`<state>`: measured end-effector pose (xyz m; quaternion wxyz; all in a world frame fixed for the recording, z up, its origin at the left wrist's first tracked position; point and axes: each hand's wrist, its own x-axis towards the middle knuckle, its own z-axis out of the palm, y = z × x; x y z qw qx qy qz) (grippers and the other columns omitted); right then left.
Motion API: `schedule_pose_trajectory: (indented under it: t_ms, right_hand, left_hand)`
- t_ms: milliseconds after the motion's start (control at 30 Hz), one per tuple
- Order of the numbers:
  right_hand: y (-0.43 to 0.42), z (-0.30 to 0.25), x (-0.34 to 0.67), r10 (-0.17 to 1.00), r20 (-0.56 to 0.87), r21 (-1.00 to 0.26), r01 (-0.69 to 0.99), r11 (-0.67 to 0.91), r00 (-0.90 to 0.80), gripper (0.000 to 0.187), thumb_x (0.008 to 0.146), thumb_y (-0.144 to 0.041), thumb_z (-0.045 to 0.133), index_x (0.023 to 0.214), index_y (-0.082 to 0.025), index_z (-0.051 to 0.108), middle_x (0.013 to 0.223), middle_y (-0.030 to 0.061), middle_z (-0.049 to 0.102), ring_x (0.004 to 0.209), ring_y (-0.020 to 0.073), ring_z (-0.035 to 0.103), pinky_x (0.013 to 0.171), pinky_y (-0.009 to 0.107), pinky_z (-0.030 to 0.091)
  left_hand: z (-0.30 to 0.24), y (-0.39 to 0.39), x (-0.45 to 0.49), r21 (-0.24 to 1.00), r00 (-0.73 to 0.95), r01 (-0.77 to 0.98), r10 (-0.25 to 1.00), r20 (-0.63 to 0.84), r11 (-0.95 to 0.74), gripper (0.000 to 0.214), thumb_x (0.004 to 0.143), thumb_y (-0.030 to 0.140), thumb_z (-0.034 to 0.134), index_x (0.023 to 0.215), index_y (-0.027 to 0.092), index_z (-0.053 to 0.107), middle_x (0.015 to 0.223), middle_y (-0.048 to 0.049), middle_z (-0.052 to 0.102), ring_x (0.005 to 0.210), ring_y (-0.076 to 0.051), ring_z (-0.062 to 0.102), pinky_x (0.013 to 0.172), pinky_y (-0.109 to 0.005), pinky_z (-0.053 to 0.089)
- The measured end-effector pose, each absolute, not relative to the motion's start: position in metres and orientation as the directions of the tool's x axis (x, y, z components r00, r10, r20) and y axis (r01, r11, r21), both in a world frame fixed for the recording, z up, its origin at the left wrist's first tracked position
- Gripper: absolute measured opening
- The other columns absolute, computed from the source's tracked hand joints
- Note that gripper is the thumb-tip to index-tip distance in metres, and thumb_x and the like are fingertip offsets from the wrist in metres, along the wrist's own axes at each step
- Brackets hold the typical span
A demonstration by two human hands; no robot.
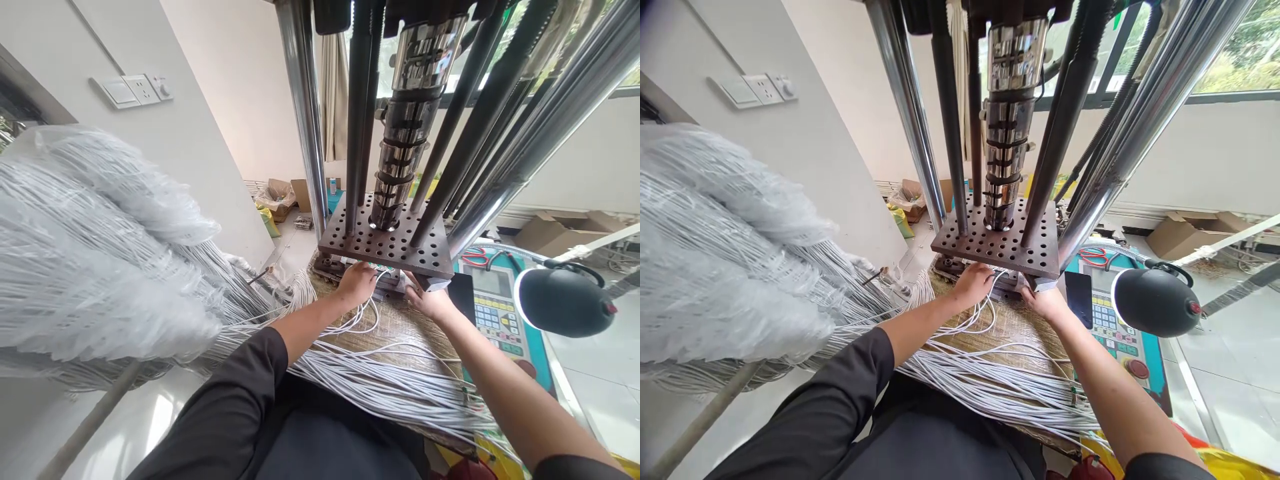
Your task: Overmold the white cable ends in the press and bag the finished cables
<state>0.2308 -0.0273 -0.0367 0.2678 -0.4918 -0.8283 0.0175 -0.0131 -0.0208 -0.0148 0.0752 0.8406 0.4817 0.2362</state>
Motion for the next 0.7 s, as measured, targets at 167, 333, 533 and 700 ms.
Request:
schedule_pose_trajectory:
  t_ms: [167,333,533,700]
  right_hand:
    - [-0.024,-0.049,0.224,0.835,0.417,-0.237,0.844,0.482,-0.359,0.051,0.086,-0.027,0.047,0.135,-0.02,0.06,0.126,0.0129,0.067,0.121,0.0305,0.06,0.111,0.048,0.043]
    - [-0.013,-0.07,0.212,0.856,0.363,-0.267,0.84,0.473,-0.367,0.057,0.084,-0.025,0.048,0.141,-0.022,0.055,0.13,0.0121,0.065,0.123,0.0289,0.059,0.113,0.048,0.042]
    - [-0.016,-0.063,0.2,0.888,0.322,-0.267,0.869,0.418,-0.328,0.059,0.084,-0.023,0.05,0.142,-0.02,0.054,0.13,0.0141,0.064,0.114,0.0286,0.063,0.104,0.044,0.049]
    - [-0.05,-0.015,0.209,0.882,0.287,-0.311,0.834,0.455,-0.374,0.061,0.084,-0.03,0.056,0.145,-0.022,0.051,0.135,0.0132,0.063,0.117,0.0308,0.062,0.099,0.046,0.052]
  left_hand:
    - [-0.014,-0.02,0.015,0.19,0.458,0.832,0.839,0.293,-0.521,0.019,0.092,0.013,0.054,0.097,0.013,0.072,0.095,-0.0122,0.069,0.094,-0.024,0.064,0.086,-0.039,0.055]
    - [-0.015,-0.016,0.017,0.147,0.503,0.825,0.828,0.248,-0.545,0.022,0.086,0.004,0.055,0.095,0.012,0.073,0.096,-0.0153,0.071,0.093,-0.025,0.066,0.087,-0.04,0.055]
    - [-0.012,-0.012,0.022,0.276,0.487,0.812,0.857,0.166,-0.515,0.023,0.092,0.006,0.052,0.104,0.009,0.071,0.102,-0.0167,0.072,0.099,-0.023,0.068,0.096,-0.039,0.054]
    - [0.033,-0.058,0.0,0.467,0.533,0.685,0.821,0.202,-0.559,0.029,0.09,0.011,0.061,0.118,0.008,0.068,0.125,-0.0219,0.065,0.121,-0.03,0.062,0.109,-0.043,0.048]
